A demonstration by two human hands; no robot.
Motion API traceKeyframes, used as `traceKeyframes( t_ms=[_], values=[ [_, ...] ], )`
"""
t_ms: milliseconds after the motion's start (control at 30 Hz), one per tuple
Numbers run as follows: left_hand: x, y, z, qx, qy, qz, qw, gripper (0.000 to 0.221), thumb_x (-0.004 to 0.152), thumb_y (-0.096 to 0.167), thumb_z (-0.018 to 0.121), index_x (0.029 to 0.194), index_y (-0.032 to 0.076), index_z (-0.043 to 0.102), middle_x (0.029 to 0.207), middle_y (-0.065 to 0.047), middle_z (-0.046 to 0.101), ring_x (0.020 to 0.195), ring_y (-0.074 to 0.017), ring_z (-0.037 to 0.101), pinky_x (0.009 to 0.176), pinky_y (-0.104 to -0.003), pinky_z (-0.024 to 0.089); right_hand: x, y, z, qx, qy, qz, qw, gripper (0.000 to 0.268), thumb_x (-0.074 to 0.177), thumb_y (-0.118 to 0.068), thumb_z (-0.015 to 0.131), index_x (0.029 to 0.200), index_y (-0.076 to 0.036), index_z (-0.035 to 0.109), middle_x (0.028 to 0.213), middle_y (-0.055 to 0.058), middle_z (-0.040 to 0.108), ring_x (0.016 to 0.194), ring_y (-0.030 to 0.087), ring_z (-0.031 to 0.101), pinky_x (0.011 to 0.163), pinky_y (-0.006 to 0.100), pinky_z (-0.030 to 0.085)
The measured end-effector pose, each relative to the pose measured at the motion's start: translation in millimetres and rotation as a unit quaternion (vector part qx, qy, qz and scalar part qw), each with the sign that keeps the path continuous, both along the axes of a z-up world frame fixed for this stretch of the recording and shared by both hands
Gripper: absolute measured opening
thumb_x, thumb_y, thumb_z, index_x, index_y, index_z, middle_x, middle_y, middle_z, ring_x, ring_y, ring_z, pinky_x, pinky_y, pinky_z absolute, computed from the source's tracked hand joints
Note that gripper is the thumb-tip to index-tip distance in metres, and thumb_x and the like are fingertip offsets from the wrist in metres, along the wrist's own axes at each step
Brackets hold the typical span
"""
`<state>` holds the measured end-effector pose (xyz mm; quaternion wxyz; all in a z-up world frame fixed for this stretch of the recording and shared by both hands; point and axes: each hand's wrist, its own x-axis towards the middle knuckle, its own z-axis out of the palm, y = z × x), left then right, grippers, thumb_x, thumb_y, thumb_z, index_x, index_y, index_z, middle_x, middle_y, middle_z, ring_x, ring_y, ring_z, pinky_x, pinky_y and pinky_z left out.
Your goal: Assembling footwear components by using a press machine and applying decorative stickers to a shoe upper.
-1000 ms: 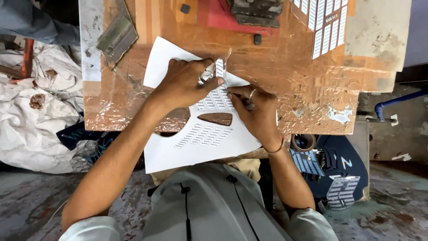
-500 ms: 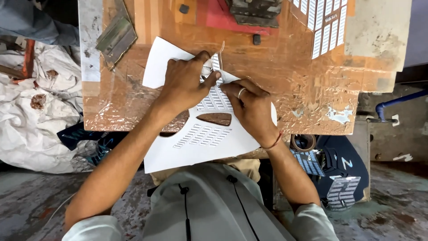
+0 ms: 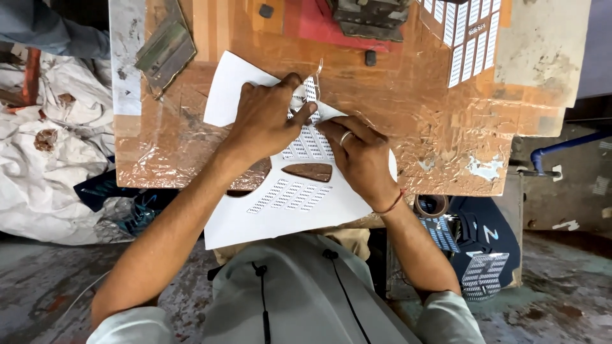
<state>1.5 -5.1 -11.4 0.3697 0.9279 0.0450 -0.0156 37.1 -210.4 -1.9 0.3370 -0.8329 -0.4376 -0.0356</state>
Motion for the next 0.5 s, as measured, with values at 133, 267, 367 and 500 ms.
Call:
traceKeyframes(
  t_ms=[133, 267, 367, 500],
  values=[
    [1, 1, 1, -0.004, 0.006, -0.005, 1.0, 0.04, 0.098, 0.031, 0.065, 0.121, -0.001, 0.06, 0.052, -0.01, 0.06, 0.061, -0.0333, 0.065, 0.079, -0.048, 0.036, -1, 2, 6, 0.001, 0.013, -0.01, 1.0, 0.017, 0.093, -0.002, 0.074, 0.109, -0.008, 0.077, 0.104, 0.009, 0.072, 0.088, 0.028, 0.073, 0.076, 0.038, 0.058],
    [-1, 1, -2, 0.0, -0.012, -0.005, 1.0, 0.039, 0.099, 0.031, 0.067, 0.119, -0.002, 0.06, 0.053, -0.011, 0.06, 0.062, -0.0343, 0.065, 0.079, -0.048, 0.036, -1, 10, 17, -0.045, 0.092, -0.052, 0.993, 0.014, 0.091, -0.005, 0.078, 0.105, -0.006, 0.079, 0.088, 0.013, 0.071, 0.065, 0.026, 0.068, 0.061, 0.038, 0.054],
    [-1, 1, -1, -0.002, -0.012, -0.008, 1.0, 0.042, 0.095, 0.034, 0.069, 0.119, -0.001, 0.064, 0.058, -0.014, 0.064, 0.064, -0.0342, 0.065, 0.078, -0.048, 0.036, -1, 12, 20, -0.034, 0.122, -0.071, 0.989, 0.012, 0.093, -0.008, 0.078, 0.104, -0.006, 0.077, 0.088, 0.013, 0.072, 0.063, 0.023, 0.071, 0.057, 0.034, 0.054],
    [-3, 0, -10, 0.004, -0.074, -0.015, 0.997, 0.049, 0.093, 0.039, 0.071, 0.121, -0.002, 0.067, 0.069, -0.016, 0.069, 0.07, -0.0323, 0.067, 0.077, -0.047, 0.036, -4, 15, 18, -0.009, 0.17, -0.081, 0.982, 0.013, 0.091, -0.008, 0.077, 0.102, -0.002, 0.076, 0.081, 0.012, 0.074, 0.066, 0.018, 0.073, 0.06, 0.029, 0.057]
  ],
)
